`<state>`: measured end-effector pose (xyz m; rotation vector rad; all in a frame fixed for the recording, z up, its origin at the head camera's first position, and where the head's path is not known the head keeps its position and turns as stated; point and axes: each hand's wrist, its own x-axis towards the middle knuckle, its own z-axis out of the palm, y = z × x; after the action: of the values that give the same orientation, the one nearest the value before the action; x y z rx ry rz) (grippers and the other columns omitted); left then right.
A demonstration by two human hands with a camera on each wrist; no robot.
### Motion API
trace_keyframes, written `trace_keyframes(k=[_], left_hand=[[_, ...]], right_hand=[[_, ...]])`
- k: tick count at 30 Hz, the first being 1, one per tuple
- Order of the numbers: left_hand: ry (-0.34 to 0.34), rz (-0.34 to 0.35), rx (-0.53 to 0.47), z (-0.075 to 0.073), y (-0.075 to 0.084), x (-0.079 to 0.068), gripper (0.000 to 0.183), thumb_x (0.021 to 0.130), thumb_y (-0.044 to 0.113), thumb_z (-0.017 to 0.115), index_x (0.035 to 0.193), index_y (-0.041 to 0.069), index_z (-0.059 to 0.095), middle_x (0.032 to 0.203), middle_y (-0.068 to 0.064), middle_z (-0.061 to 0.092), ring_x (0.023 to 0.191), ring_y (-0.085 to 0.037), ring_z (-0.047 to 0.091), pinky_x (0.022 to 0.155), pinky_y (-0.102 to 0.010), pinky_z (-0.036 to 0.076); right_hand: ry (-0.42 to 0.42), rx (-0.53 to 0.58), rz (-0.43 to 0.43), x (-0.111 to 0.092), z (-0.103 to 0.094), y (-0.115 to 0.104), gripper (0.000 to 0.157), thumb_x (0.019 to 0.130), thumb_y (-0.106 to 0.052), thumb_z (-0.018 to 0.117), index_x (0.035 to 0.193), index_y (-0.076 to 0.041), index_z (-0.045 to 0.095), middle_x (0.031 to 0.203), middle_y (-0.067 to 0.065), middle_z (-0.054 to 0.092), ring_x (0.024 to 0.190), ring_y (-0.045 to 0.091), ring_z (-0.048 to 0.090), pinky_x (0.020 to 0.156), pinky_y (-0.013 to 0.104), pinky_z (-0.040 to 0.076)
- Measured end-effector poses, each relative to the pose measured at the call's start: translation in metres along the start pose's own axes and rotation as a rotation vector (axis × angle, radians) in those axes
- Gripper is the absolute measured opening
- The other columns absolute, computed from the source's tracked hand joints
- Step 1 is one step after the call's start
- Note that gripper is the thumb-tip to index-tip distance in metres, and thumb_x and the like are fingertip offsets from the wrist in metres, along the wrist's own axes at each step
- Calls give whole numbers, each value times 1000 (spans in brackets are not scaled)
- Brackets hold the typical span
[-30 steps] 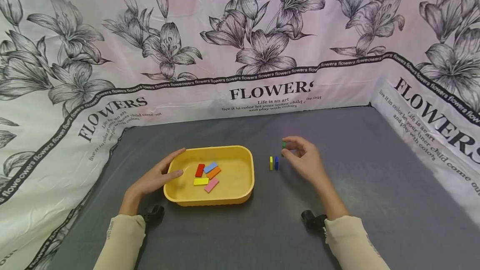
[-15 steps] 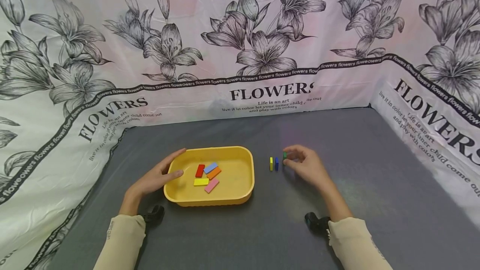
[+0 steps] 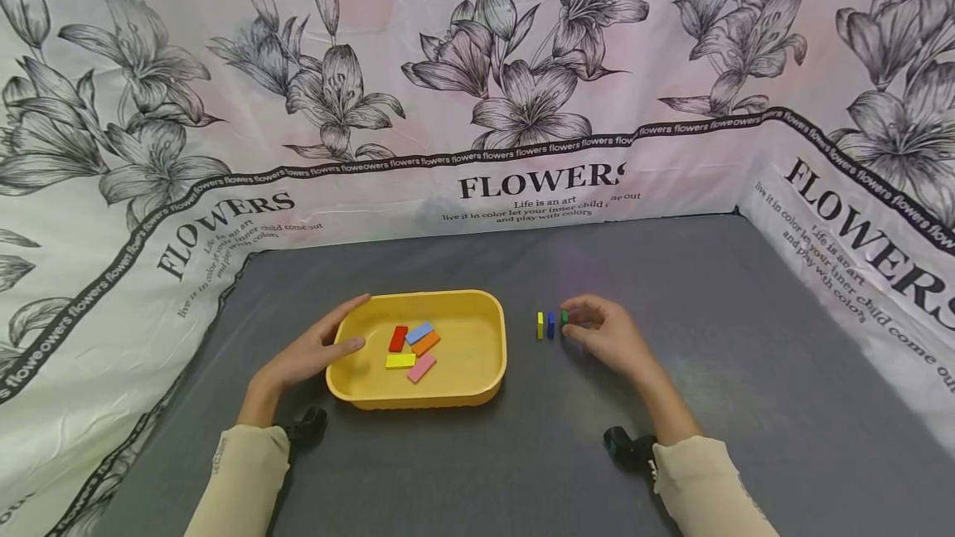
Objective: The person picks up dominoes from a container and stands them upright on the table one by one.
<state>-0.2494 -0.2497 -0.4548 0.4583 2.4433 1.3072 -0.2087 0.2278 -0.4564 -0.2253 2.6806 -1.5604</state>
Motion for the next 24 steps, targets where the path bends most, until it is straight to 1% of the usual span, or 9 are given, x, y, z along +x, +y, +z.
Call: trace_keyframes(k=[6, 16, 24], left_hand=[[-6, 8, -6, 0, 1, -1, 70, 100, 34, 64, 159, 41, 28, 169, -3, 25, 147, -35, 38, 120, -62, 32], [-4, 0, -13, 1, 3, -1, 70, 100, 35, 64, 159, 41, 27, 168, -3, 25, 147, -35, 38, 121, -62, 32], [1, -3, -2, 1, 2, -1, 70, 100, 34, 64, 159, 41, 27, 168, -3, 26, 146, -36, 39, 120, -62, 33]], right_hand=[[3, 9, 0, -1, 1, 0, 33, 97, -9, 68, 129, -2, 63, 122, 25, 67, 84, 18, 68, 63, 32, 56], [5, 13, 14, -1, 2, 2, 33, 96, -7, 68, 128, -3, 64, 122, 26, 68, 72, 18, 64, 60, 31, 54], [3, -1, 19, -1, 3, 3, 32, 96, -7, 68, 128, -4, 64, 122, 26, 68, 72, 18, 63, 60, 31, 53]])
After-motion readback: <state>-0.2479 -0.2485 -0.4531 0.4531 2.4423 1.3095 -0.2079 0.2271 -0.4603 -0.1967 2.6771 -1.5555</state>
